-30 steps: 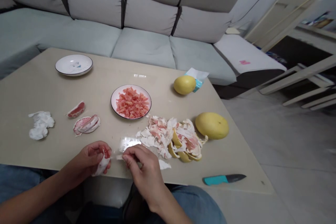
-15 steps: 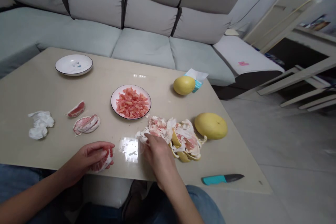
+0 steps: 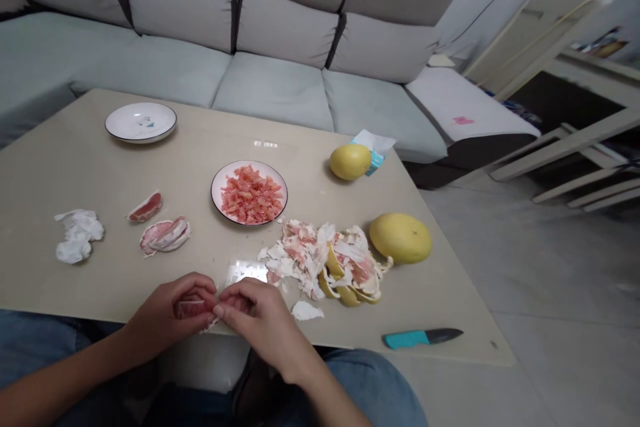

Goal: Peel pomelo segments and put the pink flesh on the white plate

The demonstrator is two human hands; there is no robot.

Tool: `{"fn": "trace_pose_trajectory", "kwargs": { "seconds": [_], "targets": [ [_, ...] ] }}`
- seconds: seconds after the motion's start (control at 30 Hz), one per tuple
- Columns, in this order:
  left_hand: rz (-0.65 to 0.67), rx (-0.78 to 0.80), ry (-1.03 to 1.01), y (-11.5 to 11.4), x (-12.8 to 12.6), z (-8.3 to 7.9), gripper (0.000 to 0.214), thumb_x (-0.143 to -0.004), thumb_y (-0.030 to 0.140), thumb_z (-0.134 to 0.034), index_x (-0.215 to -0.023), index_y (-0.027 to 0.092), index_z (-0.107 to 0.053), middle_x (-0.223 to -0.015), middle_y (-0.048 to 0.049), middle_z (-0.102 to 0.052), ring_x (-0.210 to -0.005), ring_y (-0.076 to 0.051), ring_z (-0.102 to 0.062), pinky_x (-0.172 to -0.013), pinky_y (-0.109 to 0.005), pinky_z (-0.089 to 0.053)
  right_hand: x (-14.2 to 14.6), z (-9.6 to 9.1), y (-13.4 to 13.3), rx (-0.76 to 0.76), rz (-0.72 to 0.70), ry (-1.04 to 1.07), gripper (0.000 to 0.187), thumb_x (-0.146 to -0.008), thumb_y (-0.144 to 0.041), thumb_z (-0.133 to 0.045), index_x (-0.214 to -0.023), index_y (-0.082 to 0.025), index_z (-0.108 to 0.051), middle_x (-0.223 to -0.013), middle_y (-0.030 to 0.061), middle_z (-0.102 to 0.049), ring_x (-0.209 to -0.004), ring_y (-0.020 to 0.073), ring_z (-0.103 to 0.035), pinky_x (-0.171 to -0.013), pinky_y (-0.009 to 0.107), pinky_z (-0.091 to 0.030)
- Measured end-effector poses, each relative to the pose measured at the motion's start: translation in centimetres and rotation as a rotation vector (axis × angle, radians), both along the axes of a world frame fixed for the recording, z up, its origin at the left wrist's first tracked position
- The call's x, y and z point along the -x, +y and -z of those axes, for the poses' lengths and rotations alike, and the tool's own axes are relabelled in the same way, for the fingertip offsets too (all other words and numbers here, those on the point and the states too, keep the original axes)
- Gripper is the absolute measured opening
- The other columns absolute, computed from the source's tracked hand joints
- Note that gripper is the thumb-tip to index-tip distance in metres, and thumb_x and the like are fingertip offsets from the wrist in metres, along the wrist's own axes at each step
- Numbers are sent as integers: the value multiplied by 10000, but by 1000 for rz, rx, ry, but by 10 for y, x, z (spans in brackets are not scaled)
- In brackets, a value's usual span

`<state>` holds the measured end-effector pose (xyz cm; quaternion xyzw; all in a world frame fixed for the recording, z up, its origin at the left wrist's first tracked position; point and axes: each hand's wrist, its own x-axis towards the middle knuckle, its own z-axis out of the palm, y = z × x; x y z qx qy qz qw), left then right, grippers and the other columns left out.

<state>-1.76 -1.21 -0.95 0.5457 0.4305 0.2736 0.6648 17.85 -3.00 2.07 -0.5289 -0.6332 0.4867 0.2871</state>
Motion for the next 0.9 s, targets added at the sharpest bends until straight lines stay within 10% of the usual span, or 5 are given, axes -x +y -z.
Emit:
{"fn": "trace_pose_trajectory", "kwargs": {
  "seconds": [0.53, 0.9],
  "targets": [
    [62, 156, -25, 7, 3, 1, 197, -755, 345, -718, -807, 155, -715, -734, -14, -675, -681, -148, -603, -621, -225, -448, 10, 12, 0, 468, 178, 485, 364, -671, -499, -767, -724, -152, -670, -605, -21, -624, -506, 85, -539, -545, 217, -442],
    [-22, 79, -52, 9, 4, -4, 178, -759, 318, -716, -800, 145, -710, -767, -35, -675, -722, -159, -603, -673, -244, -471, 9, 19, 2, 402, 196, 529, 338, -725, -478, -730, -741, -152, -643, -677, -11, -637, -514, 78, -528, -555, 220, -455]
  ]
}}
